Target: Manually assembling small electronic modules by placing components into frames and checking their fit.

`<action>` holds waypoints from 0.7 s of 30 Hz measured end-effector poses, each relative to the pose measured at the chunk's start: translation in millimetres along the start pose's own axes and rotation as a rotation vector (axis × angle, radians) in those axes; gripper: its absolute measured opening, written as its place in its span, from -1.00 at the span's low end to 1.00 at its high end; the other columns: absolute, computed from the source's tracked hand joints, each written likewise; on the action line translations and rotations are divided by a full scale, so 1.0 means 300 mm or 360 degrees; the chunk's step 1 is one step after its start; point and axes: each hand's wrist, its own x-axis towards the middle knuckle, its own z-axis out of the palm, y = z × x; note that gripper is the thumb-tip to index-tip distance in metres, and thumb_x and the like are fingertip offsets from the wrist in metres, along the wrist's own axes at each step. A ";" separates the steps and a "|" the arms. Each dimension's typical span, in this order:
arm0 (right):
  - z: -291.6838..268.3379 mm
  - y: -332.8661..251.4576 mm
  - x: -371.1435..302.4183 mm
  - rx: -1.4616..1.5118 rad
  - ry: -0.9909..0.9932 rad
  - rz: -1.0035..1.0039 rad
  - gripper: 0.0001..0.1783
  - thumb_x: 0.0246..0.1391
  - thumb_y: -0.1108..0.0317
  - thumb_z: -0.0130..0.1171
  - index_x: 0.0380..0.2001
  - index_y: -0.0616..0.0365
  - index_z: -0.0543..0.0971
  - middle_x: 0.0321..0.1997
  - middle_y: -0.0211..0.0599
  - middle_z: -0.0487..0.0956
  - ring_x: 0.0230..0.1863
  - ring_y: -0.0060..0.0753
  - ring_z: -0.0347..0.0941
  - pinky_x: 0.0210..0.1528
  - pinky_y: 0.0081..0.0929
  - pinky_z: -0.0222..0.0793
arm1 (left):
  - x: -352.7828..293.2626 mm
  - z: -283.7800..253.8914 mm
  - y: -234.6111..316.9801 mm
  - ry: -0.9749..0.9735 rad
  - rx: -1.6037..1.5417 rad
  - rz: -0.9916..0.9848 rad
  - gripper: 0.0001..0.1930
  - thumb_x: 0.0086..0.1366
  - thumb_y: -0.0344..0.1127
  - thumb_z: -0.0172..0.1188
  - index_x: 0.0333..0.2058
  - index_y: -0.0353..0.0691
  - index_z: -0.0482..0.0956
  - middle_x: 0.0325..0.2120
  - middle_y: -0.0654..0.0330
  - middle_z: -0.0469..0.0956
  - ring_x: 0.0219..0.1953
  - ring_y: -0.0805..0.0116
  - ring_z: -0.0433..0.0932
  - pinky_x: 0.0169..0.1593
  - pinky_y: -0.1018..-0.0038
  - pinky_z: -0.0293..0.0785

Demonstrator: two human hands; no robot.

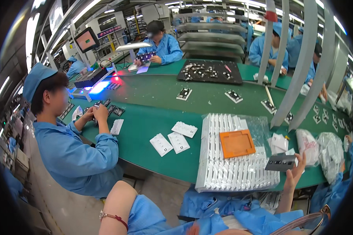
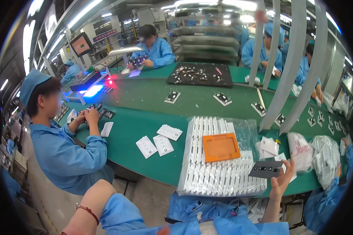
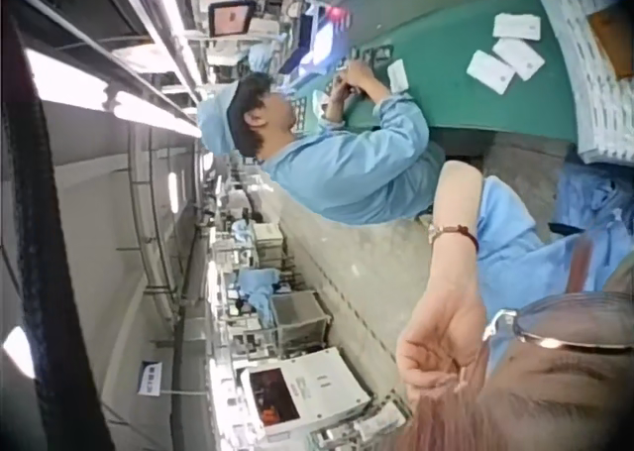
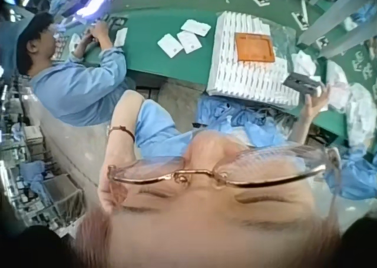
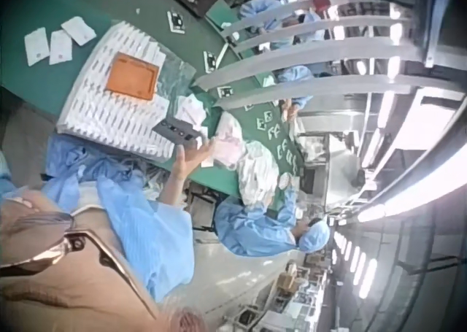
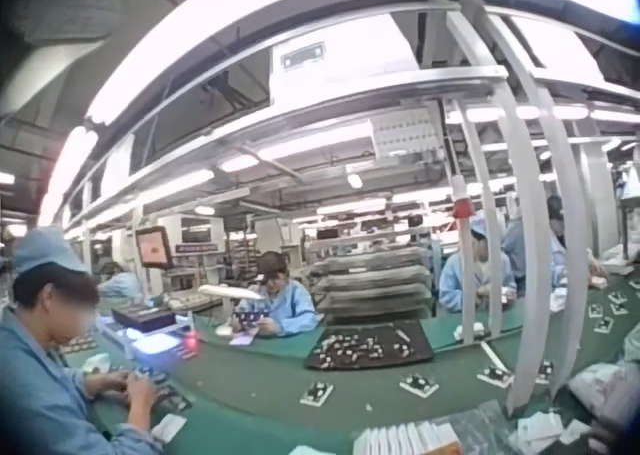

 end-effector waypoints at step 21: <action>0.211 0.017 0.255 0.0160 -0.0717 0.0561 0.20 -0.47 0.17 0.44 0.21 0.15 -0.09 0.00 -0.33 0.11 -0.03 -0.37 0.23 0.03 -0.48 0.12 | -0.557 0.295 -0.171 0.0338 -0.0003 0.0030 -0.53 0.20 -0.25 -0.02 0.02 -0.42 0.24 0.07 -0.06 0.22 0.13 0.10 0.15 0.04 0.32 0.18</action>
